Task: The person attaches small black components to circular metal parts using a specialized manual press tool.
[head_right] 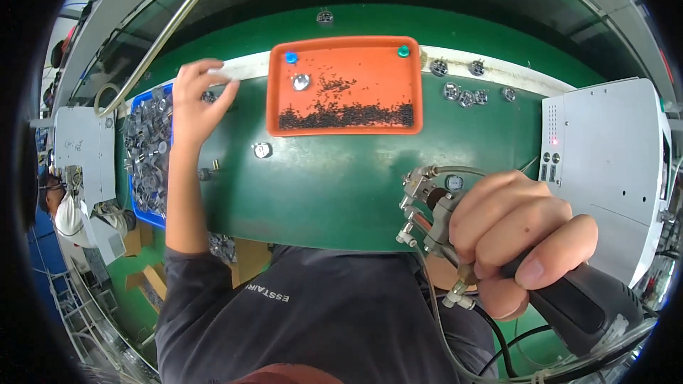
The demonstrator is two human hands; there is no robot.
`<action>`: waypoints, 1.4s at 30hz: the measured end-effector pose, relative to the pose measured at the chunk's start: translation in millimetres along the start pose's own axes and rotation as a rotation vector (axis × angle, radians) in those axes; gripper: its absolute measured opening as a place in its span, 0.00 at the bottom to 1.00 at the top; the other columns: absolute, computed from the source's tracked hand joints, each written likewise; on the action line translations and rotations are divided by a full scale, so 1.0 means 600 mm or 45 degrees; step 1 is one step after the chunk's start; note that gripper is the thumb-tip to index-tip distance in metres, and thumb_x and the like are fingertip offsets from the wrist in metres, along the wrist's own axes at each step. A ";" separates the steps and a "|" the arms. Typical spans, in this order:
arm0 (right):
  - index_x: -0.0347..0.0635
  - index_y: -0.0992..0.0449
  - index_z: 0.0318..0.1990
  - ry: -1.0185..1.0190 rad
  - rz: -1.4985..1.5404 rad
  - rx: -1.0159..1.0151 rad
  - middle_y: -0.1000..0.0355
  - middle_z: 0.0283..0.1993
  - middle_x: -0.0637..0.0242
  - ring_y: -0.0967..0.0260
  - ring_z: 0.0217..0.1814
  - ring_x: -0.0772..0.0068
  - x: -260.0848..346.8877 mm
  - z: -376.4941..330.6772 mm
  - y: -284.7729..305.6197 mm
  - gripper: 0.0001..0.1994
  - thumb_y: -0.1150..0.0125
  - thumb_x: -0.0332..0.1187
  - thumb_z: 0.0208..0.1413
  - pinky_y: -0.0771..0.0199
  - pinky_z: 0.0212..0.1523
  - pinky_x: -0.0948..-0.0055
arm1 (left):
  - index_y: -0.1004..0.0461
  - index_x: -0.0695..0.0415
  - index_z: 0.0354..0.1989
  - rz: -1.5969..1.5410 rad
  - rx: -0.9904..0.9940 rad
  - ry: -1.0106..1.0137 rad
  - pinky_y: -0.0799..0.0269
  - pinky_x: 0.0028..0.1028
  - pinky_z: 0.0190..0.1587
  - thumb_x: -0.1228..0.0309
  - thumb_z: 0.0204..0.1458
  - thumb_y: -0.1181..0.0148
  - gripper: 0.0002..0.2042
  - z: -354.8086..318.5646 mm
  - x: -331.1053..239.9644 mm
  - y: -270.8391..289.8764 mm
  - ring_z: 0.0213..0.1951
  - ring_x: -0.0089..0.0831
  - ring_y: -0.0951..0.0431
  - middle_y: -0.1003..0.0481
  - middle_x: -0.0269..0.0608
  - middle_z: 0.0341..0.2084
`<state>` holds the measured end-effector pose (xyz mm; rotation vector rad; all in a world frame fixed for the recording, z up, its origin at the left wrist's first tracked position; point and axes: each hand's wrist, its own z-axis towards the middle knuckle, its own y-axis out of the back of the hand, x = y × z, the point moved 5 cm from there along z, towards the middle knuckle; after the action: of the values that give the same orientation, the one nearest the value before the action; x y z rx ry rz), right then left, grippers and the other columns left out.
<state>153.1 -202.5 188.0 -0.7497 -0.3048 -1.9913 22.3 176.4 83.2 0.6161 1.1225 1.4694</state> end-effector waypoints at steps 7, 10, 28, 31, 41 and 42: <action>0.48 0.35 0.48 -0.036 0.060 -0.033 0.30 0.24 0.72 0.32 0.18 0.73 0.003 -0.012 0.012 0.15 0.31 0.33 0.63 0.31 0.20 0.75 | 0.15 0.58 0.42 -0.558 0.144 -0.354 0.26 0.37 0.60 0.68 0.53 0.31 0.11 0.222 -0.079 -0.182 0.53 0.46 0.20 0.19 0.47 0.47; 0.49 0.35 0.50 -0.073 0.038 -0.064 0.31 0.24 0.72 0.33 0.18 0.74 -0.004 -0.008 0.007 0.15 0.32 0.34 0.64 0.31 0.20 0.74 | 0.14 0.60 0.37 -0.573 0.359 -0.423 0.21 0.36 0.49 0.70 0.53 0.31 0.08 0.248 -0.077 -0.223 0.43 0.43 0.16 0.16 0.48 0.41; 0.51 0.25 0.53 -0.180 0.125 -0.045 0.31 0.26 0.78 0.34 0.24 0.81 -0.008 -0.016 0.005 0.16 0.35 0.47 0.66 0.34 0.31 0.77 | 0.18 0.57 0.32 -0.750 0.351 -0.474 0.28 0.36 0.43 0.70 0.40 0.24 0.11 -0.080 -0.300 -0.081 0.42 0.36 0.22 0.22 0.34 0.41; 0.50 0.24 0.51 -0.143 0.171 -0.084 0.31 0.25 0.79 0.33 0.23 0.81 -0.015 -0.020 -0.001 0.16 0.33 0.46 0.64 0.33 0.30 0.77 | 0.18 0.56 0.37 -0.937 0.239 -0.419 0.28 0.36 0.45 0.69 0.37 0.21 0.17 -0.074 -0.320 -0.076 0.42 0.36 0.23 0.23 0.33 0.43; 0.50 0.22 0.47 -0.042 0.257 -0.204 0.30 0.23 0.80 0.33 0.21 0.82 -0.004 -0.021 -0.005 0.15 0.30 0.46 0.61 0.34 0.28 0.79 | 0.20 0.57 0.39 -1.082 0.167 -0.593 0.27 0.38 0.48 0.73 0.42 0.24 0.15 -0.067 -0.320 -0.095 0.45 0.38 0.22 0.21 0.33 0.41; 0.50 0.22 0.47 -0.035 0.249 -0.213 0.30 0.23 0.80 0.33 0.21 0.82 0.000 -0.022 -0.003 0.15 0.30 0.46 0.61 0.34 0.28 0.79 | 0.21 0.57 0.38 -0.961 0.118 -0.614 0.26 0.38 0.48 0.74 0.41 0.24 0.15 -0.066 -0.312 -0.092 0.45 0.39 0.22 0.21 0.34 0.41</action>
<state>146.6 -208.1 178.1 -0.8786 -0.0772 -1.8377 56.5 -18.3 57.1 0.4922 0.8934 0.5818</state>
